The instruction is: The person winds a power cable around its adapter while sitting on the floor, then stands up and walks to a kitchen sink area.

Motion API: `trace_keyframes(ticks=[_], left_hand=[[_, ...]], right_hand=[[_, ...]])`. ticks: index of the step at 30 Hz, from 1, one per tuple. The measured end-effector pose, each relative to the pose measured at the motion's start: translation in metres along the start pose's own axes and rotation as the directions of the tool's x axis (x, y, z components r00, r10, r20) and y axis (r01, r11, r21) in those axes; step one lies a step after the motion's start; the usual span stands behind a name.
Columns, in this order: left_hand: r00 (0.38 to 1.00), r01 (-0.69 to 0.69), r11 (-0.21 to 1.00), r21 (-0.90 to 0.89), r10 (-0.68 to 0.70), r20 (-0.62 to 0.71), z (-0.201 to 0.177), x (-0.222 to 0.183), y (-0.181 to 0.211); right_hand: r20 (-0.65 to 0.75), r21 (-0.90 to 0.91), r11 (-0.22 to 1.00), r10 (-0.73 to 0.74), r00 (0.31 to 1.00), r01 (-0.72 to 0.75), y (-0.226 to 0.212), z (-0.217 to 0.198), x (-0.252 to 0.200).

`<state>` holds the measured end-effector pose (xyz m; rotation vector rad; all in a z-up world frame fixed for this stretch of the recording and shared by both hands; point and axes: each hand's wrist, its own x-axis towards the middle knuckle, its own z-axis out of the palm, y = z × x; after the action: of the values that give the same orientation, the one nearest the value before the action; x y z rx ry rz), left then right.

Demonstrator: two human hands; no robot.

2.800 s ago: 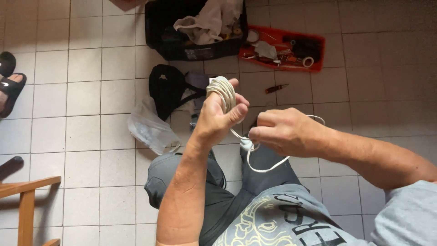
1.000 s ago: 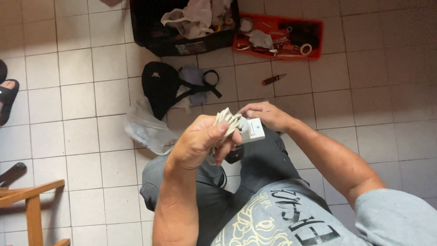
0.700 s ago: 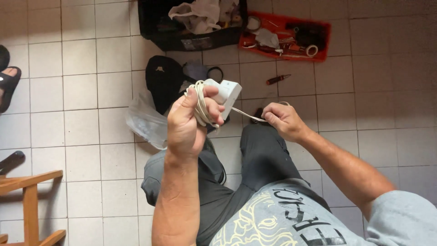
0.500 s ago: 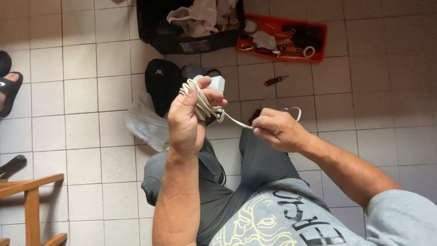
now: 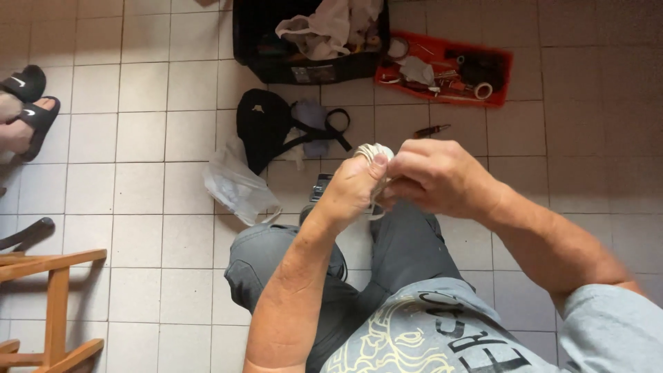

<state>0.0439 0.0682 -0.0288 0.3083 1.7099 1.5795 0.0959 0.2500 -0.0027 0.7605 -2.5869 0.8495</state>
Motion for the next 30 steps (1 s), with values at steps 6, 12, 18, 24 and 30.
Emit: trace_keyframes(ticks=[6,12,18,24,30], left_hand=[[0.973,0.000,0.968,-0.251,0.058,0.223,-0.013,-0.020,0.018],[0.962,-0.074,0.745,-0.663,0.229,0.150,-0.033,-0.022,0.000],[0.929,-0.322,0.545,-0.774,0.339,-0.148,-0.059,-0.014,-0.002],[0.875,-0.484,0.578,-0.657,0.317,-0.365,-0.073,-0.003,0.002],[0.860,-0.507,0.642,-0.575,0.332,-0.388,-0.076,0.024,-0.034]], right_hand=[[0.089,0.310,0.925,0.203,0.975,-0.221,0.053,-0.001,0.008],[0.192,0.485,0.682,0.528,0.827,-0.548,0.093,0.042,-0.008],[0.242,0.495,0.394,0.794,0.558,-0.775,0.103,0.106,-0.045],[0.220,0.229,0.693,0.647,0.730,-0.684,0.067,0.103,-0.056],[0.240,-0.003,0.951,0.301,0.923,-0.310,0.026,0.069,-0.042]])
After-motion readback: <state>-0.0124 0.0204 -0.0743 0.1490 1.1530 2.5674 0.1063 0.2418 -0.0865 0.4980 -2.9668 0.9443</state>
